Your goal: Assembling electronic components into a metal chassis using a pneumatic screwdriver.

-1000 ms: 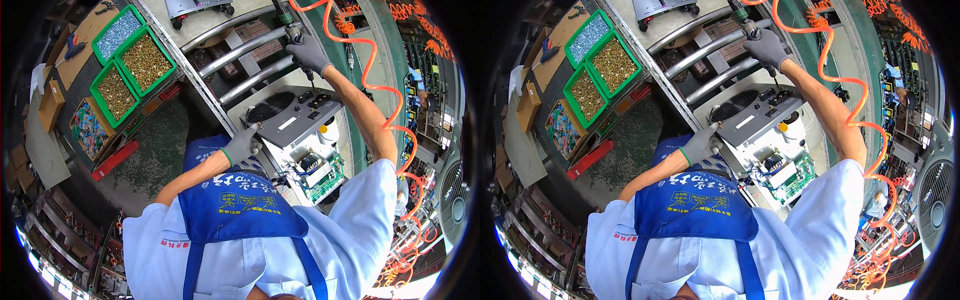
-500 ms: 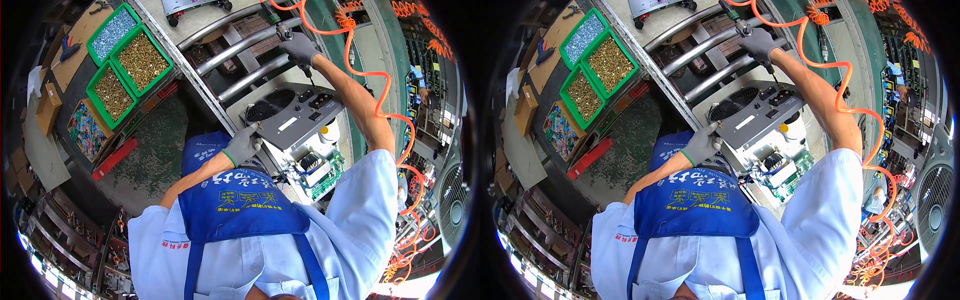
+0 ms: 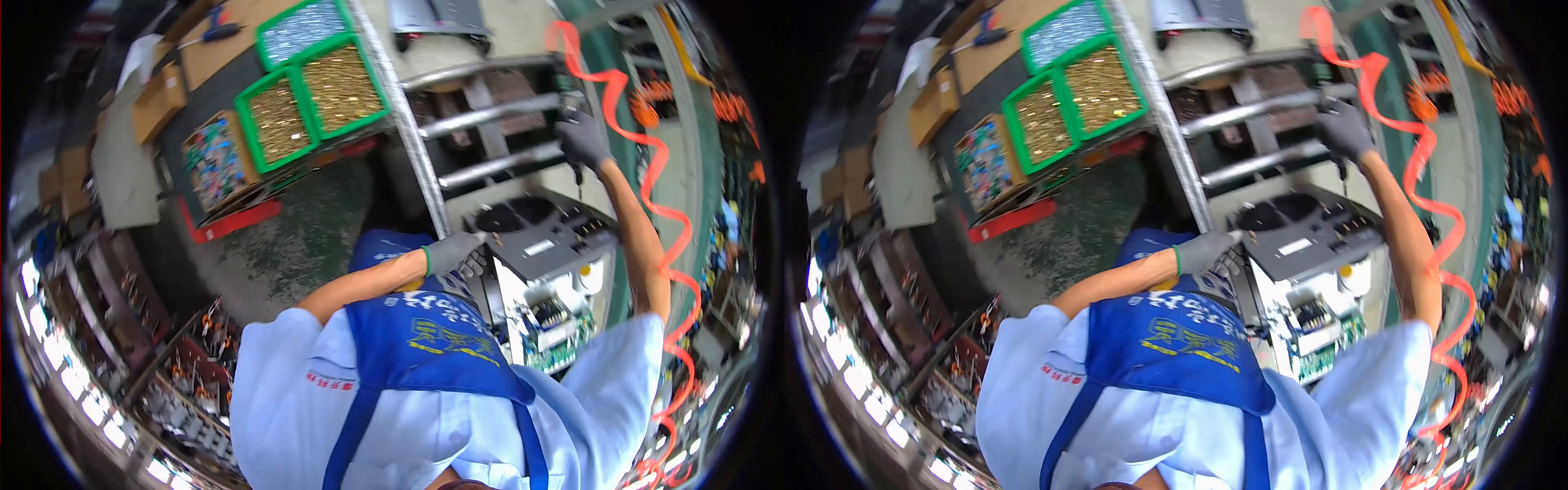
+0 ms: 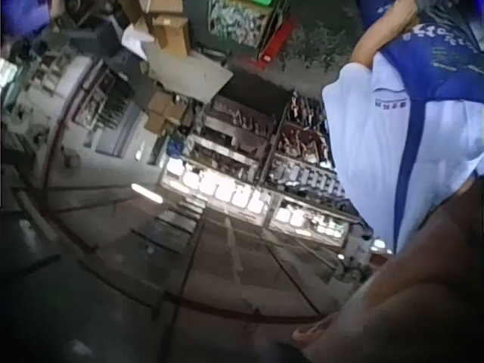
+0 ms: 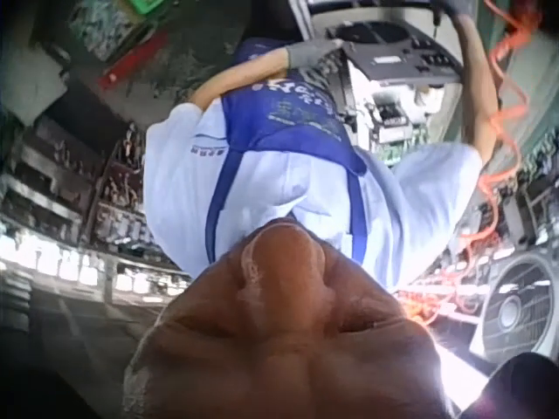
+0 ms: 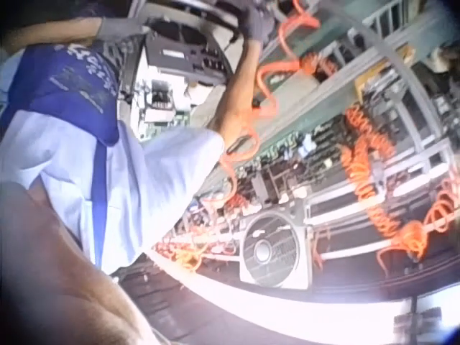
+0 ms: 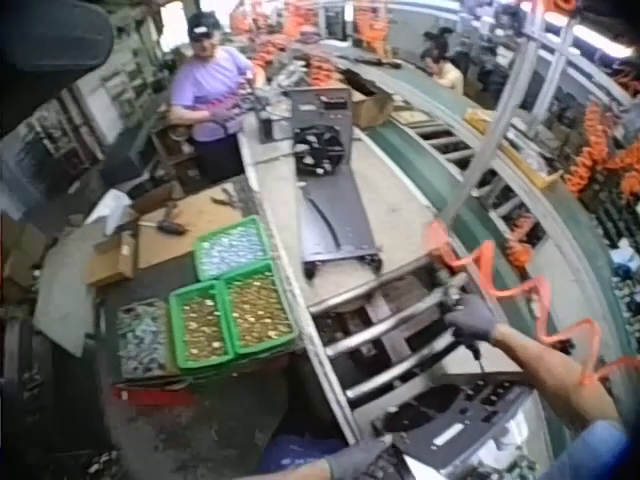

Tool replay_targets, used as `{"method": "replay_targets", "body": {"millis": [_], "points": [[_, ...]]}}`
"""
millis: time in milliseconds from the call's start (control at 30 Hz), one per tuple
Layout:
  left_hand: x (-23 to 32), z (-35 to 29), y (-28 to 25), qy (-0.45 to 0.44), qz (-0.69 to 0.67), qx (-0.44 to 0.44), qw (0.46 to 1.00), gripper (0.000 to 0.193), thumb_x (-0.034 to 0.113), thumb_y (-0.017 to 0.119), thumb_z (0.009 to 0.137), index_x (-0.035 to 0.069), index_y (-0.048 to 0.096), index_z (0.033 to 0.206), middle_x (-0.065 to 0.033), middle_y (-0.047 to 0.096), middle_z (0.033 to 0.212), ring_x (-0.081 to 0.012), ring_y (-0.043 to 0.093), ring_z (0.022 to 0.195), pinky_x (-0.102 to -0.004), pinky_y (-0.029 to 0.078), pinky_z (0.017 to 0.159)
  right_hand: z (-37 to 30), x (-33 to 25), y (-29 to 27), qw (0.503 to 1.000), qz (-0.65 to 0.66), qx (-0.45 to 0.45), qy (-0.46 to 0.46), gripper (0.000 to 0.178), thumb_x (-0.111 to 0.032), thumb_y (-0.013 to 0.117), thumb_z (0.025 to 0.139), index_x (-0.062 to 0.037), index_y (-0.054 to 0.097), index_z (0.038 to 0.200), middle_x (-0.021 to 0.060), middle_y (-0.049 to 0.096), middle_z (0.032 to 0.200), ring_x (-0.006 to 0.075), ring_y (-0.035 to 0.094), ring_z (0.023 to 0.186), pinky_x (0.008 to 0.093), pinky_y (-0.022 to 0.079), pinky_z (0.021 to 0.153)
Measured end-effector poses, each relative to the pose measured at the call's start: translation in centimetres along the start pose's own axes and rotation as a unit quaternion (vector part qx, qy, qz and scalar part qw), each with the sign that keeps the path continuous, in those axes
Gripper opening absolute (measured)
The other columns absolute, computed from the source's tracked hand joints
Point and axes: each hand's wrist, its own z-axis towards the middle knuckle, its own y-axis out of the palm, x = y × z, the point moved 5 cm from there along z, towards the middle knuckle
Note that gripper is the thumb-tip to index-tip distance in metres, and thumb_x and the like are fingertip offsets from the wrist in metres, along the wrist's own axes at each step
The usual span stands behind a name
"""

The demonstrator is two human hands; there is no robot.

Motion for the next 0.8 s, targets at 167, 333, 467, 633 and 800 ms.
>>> {"method": "replay_targets", "body": {"millis": [167,333,467,633,800], "points": [[6.8,-5.0,-11.8,0.232,0.264,0.259,0.9,0.026,0.028,0.057,0.09,0.005,0.06,0.101,-0.009,0.064,0.087,-0.02,0.065,0.071,-0.0321,0.052,0.057,-4.1,-4.9,-4.4,0.934,0.314,0.153,-0.082,0.02,-0.01,0.064,0.081,-0.0051,0.057,0.099,0.0028,0.058,0.07,0.0121,0.057,0.056,0.0257,0.043,0.048],[14.8,-17.5,-24.5,0.355,0.436,0.588,0.581,0.019,0.019,0.061,0.082,0.005,0.064,0.093,-0.0183,0.065,0.092,-0.0365,0.063,0.087,-0.0431,0.049,0.078,-14.2,-9.4,-5.9,0.872,0.437,0.178,-0.132,0.028,-0.008,0.062,0.084,-0.0027,0.055,0.11,0.0062,0.06,0.082,0.0117,0.059,0.065,0.0254,0.048,0.053],[18.5,-21.6,-33.3,0.208,0.56,0.638,0.486,0.026,0.014,0.058,0.082,0.008,0.061,0.107,-0.0219,0.06,0.108,-0.0405,0.061,0.096,-0.0496,0.049,0.081,-22.0,-8.7,-5.0,0.827,0.508,0.185,-0.158,0.034,-0.01,0.055,0.087,-0.0036,0.052,0.12,0.0094,0.06,0.106,0.0166,0.059,0.082,0.034,0.051,0.078],[19.9,-21.0,-36.3,0.076,0.645,0.554,0.52,0.029,0.013,0.06,0.082,0.009,0.06,0.111,-0.0228,0.058,0.11,-0.0419,0.059,0.1,-0.0487,0.05,0.082,-28.4,-7.3,-1.9,0.775,0.542,0.282,-0.162,0.034,-0.009,0.055,0.085,-0.003,0.052,0.119,0.0106,0.057,0.105,0.0184,0.058,0.082,0.0366,0.049,0.086],[19.6,-20.2,-38.0,0.108,0.67,0.532,0.507,0.026,0.015,0.06,0.081,0.01,0.064,0.107,-0.0214,0.059,0.11,-0.0401,0.059,0.1,-0.0479,0.049,0.084,-32.3,-6.1,1.4,0.747,0.55,0.345,-0.144,0.033,-0.006,0.054,0.083,-0.0025,0.052,0.116,0.0104,0.056,0.099,0.0179,0.059,0.079,0.038,0.048,0.084]]}}
